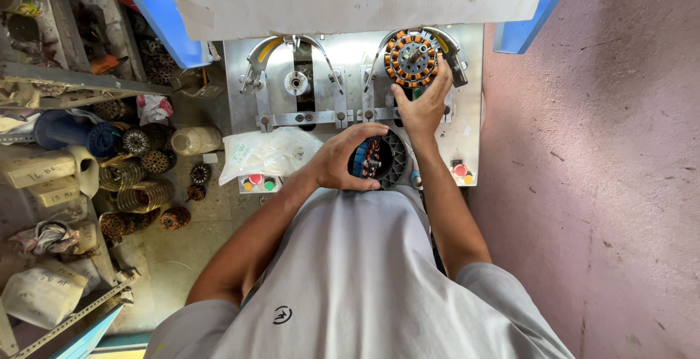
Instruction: The person inserts small white insulating pieces into the slots of a motor stator and uses a green-handled screwdriver to press them into place. The person repeats this process for multiple slots around the stator.
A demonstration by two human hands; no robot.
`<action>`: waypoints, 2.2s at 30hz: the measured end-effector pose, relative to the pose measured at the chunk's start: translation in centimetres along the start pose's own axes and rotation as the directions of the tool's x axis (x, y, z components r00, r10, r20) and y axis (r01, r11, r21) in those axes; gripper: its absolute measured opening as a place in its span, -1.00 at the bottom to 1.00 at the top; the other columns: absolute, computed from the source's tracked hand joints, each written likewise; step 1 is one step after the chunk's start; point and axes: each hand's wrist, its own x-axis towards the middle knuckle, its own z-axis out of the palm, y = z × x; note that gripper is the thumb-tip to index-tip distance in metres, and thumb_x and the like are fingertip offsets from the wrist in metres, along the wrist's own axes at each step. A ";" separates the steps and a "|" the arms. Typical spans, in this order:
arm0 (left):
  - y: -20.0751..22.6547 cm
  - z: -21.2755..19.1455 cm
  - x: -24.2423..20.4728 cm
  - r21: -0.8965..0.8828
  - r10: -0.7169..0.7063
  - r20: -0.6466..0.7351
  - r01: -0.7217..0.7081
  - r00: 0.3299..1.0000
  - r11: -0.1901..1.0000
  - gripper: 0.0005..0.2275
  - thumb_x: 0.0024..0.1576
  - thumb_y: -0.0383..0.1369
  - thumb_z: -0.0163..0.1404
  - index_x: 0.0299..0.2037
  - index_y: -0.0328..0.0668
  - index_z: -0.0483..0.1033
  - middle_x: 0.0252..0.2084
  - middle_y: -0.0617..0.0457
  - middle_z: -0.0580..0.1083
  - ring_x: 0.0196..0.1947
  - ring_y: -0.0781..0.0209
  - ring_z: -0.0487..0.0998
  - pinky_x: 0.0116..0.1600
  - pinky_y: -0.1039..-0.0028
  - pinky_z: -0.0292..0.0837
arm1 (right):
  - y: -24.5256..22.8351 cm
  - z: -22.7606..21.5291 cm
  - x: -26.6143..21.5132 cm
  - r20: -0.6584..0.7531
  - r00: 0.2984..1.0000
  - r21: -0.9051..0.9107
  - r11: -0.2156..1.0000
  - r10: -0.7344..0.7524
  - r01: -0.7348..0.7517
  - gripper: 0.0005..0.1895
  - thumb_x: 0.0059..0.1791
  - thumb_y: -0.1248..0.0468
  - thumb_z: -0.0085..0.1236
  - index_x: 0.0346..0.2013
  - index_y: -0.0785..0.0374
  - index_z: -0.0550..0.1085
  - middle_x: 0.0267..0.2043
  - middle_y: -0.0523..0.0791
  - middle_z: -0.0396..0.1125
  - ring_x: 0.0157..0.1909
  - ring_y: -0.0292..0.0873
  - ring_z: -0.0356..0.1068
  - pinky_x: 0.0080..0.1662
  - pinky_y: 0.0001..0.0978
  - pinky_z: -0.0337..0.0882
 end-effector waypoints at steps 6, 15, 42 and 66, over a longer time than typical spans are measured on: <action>-0.5 -0.5 -0.2 -0.049 0.103 0.049 -0.101 0.993 0.994 0.01 -0.16 0.01 0.43 0.46 -0.10 0.09 0.50 -0.19 0.20 0.49 -0.19 0.27 0.54 0.12 0.21 | 1.0 -3.6 -2.7 0.077 0.943 0.115 0.936 0.324 -0.331 -0.18 -0.05 0.35 0.37 0.42 0.18 0.13 0.08 -0.02 0.25 -0.04 -0.15 0.34 -0.07 -0.36 0.49; -0.8 -0.5 -0.5 -0.016 0.048 0.130 -0.046 0.990 0.999 0.19 -0.30 -0.04 0.48 0.51 0.00 -0.12 0.41 -0.19 0.22 0.40 -0.21 0.30 0.48 0.13 0.24 | 3.9 -9.5 -7.5 0.193 0.792 0.809 0.362 0.578 -0.462 -0.29 -0.09 0.73 -0.15 0.32 0.29 0.10 0.16 0.18 0.27 0.06 -0.03 0.43 0.08 -0.33 0.54; -6.0 -1.0 -0.2 -0.536 0.231 0.122 -0.131 0.965 0.834 -0.39 0.27 -0.43 0.25 0.49 -0.08 0.19 0.50 0.01 0.23 0.52 0.14 0.23 0.58 0.31 0.11 | -15.1 -8.7 -16.0 -0.171 0.963 0.140 0.963 -0.207 0.232 -0.15 0.11 0.69 0.16 0.42 0.03 -0.09 0.06 0.08 0.31 0.01 0.01 0.57 0.00 -0.34 0.68; -7.0 -1.4 0.8 -0.550 0.251 0.096 -0.159 0.963 0.820 -0.69 0.25 -0.55 0.28 0.16 -0.15 0.55 0.33 0.03 0.46 0.39 0.11 0.48 0.49 0.34 0.45 | -12.4 -6.7 -16.1 -0.253 0.942 0.120 0.959 -0.222 0.258 -0.45 0.07 0.63 0.12 -0.02 0.19 -0.05 0.01 0.09 0.25 0.01 0.10 0.55 -0.07 -0.18 0.68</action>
